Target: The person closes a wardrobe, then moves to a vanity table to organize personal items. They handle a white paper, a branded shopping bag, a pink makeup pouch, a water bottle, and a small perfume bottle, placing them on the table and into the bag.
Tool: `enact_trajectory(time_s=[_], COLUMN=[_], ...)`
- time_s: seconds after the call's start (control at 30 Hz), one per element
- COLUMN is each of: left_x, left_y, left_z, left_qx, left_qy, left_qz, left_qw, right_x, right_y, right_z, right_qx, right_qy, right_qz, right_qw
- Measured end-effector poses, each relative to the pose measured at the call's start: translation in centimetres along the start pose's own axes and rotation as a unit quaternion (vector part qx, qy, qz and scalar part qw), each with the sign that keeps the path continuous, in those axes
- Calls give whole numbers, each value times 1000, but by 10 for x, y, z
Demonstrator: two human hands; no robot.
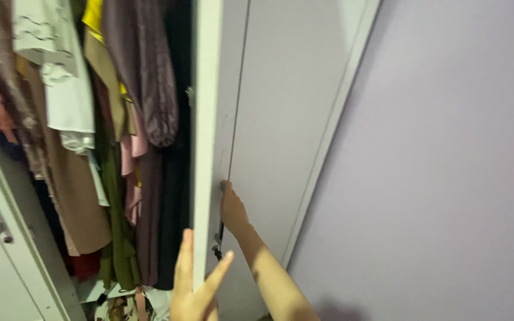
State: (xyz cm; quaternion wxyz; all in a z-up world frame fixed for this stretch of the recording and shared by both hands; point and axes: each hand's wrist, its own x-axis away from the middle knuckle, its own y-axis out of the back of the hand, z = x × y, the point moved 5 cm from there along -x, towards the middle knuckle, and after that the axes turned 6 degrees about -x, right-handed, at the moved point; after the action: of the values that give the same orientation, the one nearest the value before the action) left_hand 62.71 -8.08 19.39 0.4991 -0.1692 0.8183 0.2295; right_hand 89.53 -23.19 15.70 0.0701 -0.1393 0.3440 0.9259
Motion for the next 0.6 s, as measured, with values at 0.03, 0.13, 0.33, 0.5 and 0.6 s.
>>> enact_trajectory(time_s=[0.03,0.13,0.33,0.5,0.6], left_x=[1,7,18,28,30], left_y=[2,-4,-20,-51,-76], left_z=[2,16,34,71,97], left_qx=[-5,5,-10,132,98], left_qy=[1,49,26,412,429], left_qz=[-7,69,153,53,149], left_qw=[1000,996,988,900,886], right_x=[-7,-23,-33,-48,-59], right_y=[-2,-8,-4,-10,-13], right_z=[2,5,34,28,34], right_qx=[1,-5,-70,-20,28], right_qy=[8,29,-2,-11,8], right_qz=[4,-8,30,50,57], right_qw=[1000,1000,997,998,998])
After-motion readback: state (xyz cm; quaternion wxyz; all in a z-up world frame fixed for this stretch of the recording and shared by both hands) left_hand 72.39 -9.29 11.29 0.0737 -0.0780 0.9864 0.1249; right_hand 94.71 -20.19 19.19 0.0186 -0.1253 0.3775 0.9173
